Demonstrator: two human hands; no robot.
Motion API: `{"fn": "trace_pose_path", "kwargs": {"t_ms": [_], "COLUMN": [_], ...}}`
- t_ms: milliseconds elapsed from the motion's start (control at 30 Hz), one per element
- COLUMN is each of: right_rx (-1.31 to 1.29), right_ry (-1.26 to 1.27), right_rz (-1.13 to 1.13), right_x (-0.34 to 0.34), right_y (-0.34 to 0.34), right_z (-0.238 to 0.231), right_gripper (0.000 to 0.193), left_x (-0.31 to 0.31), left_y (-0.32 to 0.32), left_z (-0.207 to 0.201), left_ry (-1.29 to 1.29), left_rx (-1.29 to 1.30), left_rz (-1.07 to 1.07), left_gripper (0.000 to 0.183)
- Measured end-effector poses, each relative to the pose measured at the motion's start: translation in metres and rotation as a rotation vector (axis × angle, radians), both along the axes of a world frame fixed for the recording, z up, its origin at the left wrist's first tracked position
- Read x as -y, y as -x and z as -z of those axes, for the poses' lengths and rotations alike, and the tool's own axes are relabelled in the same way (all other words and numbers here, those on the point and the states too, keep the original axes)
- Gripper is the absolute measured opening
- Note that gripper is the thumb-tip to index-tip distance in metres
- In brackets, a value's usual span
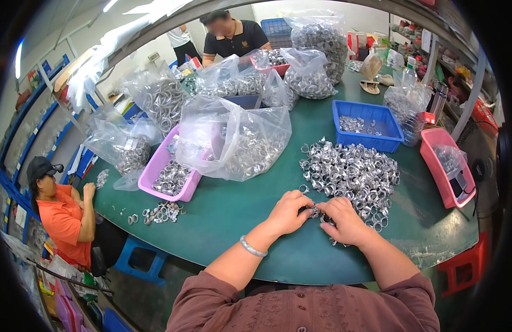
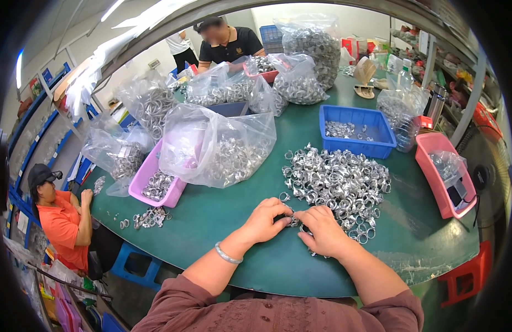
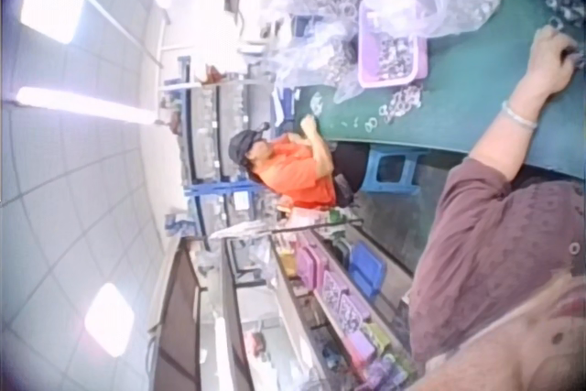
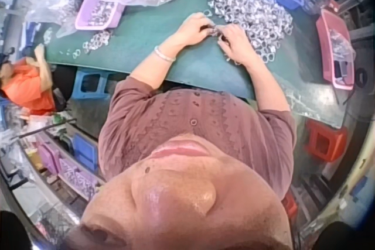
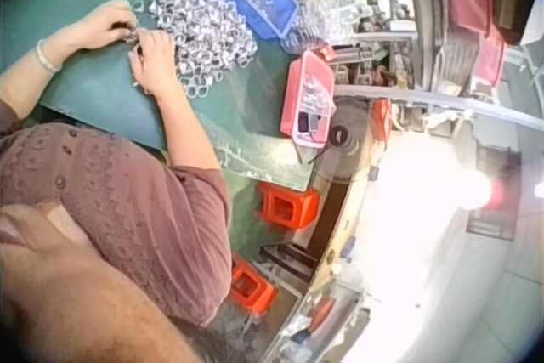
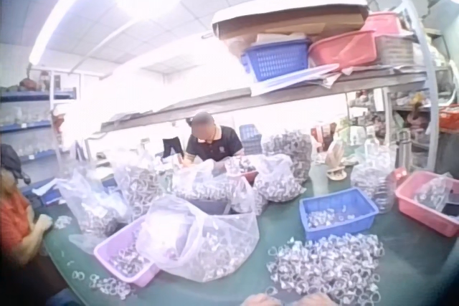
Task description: The person assembles metal keychains by manually threading small decorative metal charms onto circular metal rings. The person picks up rings and charms from piles on the table, connects them by hand, and places the finished keychains into a collection in their left hand or into a bin.
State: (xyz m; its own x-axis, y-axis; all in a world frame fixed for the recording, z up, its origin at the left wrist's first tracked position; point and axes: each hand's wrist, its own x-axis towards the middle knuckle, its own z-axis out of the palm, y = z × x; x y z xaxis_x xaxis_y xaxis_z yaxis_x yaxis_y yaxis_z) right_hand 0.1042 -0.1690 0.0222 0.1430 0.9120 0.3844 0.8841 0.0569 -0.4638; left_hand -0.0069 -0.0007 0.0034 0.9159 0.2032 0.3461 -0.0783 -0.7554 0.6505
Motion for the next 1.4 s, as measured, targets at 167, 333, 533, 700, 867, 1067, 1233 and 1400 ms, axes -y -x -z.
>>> {"fn": "trace_pose_path", "kwargs": {"t_ms": [167, 333, 533, 700, 867, 1067, 1233, 1400], "right_rx": [0.063, 0.032, 0.023, 0.01, 0.022, 0.033, 0.064, 0.025], "right_ry": [-0.023, -0.003, -0.027, -0.011, -0.032, -0.04, -0.052, -0.03], "right_rz": [-0.007, 0.011, 0.009, 0.005, -0.008, 0.004, -0.022, -0.01], "right_x": [-0.0022, -0.0009, -0.0015, -0.002, -0.0017, -0.0028, -0.0027, -0.0006], "right_y": [0.0011, 0.0014, 0.0005, 0.0003, -0.002, 0.0003, 0.0016, 0.0007], "right_z": [0.0011, 0.0005, 0.0027, 0.0033, 0.0061, 0.0023, 0.0006, 0.0024], "right_gripper": [0.038, 0.033, 0.025, 0.021, 0.017, 0.021, 0.027, 0.021], "left_x": [-0.0017, -0.0013, -0.0018, -0.0018, -0.0031, -0.007, -0.0067, -0.0057], "left_y": [0.0017, 0.0024, 0.0031, 0.0041, 0.002, 0.0003, 0.0008, 0.0005], "left_z": [0.0008, -0.0026, -0.0015, -0.0004, 0.0012, 0.0054, 0.0059, 0.0055], "left_ry": [0.018, 0.024, 0.046, 0.016, 0.033, 0.024, 0.061, 0.086], "left_rx": [-0.014, -0.042, -0.05, -0.02, -0.049, 0.005, -0.02, 0.003], "left_rz": [0.006, 0.003, 0.005, -0.004, 0.003, -0.046, -0.036, -0.014], "left_gripper": [0.018, 0.021, 0.023, 0.023, 0.022, 0.016, 0.017, 0.019]}}
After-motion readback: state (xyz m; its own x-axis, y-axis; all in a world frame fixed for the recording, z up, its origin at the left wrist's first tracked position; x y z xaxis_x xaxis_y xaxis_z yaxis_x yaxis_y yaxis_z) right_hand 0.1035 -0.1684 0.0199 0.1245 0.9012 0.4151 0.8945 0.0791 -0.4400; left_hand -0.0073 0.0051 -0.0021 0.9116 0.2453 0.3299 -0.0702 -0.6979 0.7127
